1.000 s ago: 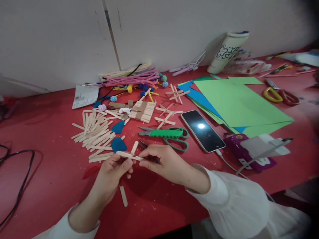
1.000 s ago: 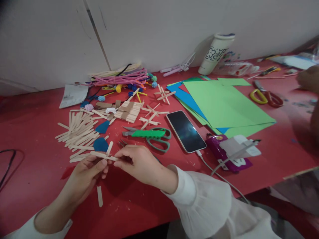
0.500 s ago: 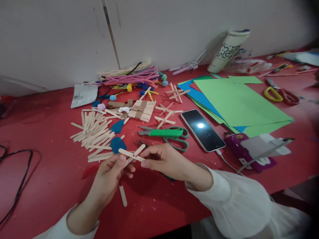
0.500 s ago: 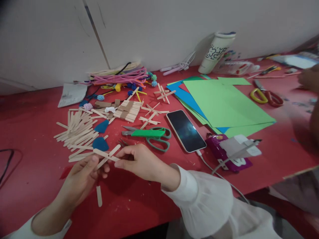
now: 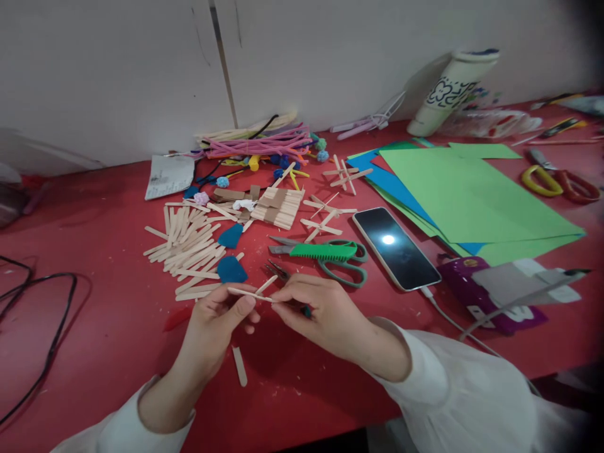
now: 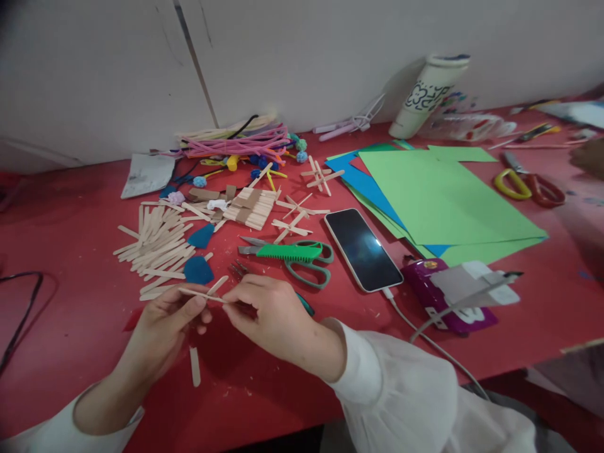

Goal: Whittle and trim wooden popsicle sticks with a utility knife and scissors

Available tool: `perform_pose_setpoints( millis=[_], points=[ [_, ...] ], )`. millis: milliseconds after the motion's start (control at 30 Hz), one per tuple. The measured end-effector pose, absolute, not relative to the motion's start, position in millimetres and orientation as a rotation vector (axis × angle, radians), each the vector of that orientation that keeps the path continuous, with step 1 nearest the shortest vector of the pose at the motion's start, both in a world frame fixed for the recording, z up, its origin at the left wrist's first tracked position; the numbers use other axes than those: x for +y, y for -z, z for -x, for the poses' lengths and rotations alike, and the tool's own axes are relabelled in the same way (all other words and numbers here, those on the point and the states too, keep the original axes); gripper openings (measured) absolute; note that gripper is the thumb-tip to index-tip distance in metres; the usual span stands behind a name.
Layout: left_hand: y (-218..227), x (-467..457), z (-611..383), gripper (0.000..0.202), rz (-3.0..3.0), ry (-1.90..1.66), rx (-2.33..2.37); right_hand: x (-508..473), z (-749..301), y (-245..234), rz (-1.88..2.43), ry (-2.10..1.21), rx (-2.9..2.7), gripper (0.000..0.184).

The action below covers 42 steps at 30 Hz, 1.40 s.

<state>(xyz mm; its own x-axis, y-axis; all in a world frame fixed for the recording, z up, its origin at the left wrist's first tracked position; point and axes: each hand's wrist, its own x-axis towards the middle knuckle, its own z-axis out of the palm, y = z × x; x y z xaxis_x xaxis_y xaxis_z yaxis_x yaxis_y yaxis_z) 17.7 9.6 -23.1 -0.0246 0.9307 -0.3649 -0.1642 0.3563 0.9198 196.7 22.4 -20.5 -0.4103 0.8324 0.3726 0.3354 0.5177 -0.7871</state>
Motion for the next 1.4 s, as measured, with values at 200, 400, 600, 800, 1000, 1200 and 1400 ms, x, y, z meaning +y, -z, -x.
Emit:
perform_pose_setpoints(
  millis=[200,400,600,800,1000,1200,1400],
  points=[
    [24.4,6.4,-13.9,0.016,-0.960,-0.984,1.324,21.5,-196.1,15.0,0.983,-1.043,-1.946,0.011],
    [19.0,6.1,-17.6,0.023,-0.848,-0.951,1.281,24.8,-195.6,11.5,1.099,-1.422,-1.761,0.011],
    [19.4,8.8,-16.5,0.027,-0.789,-0.992,1.258,34.3,-201.7,15.1,1.173,-1.776,-1.484,0.020],
    [15.5,7.9,-12.9,0.026,-1.018,-0.906,1.464,31.2,-198.5,15.2,1.192,-1.572,-1.622,0.014],
    [3.9,-1.2,-20.7,0.024,-1.292,-0.942,1.590,23.1,-193.2,23.0,1.171,-1.021,-1.907,0.010],
    [5.8,-2.5,-23.4,0.026,-1.316,-0.962,1.556,19.6,-192.1,28.7,0.962,-0.484,-2.141,0.015],
    [7.3,-1.9,-22.4,0.028,-1.320,-0.921,1.497,16.3,-187.1,27.8,0.997,-0.333,-2.196,0.015]
  ],
)
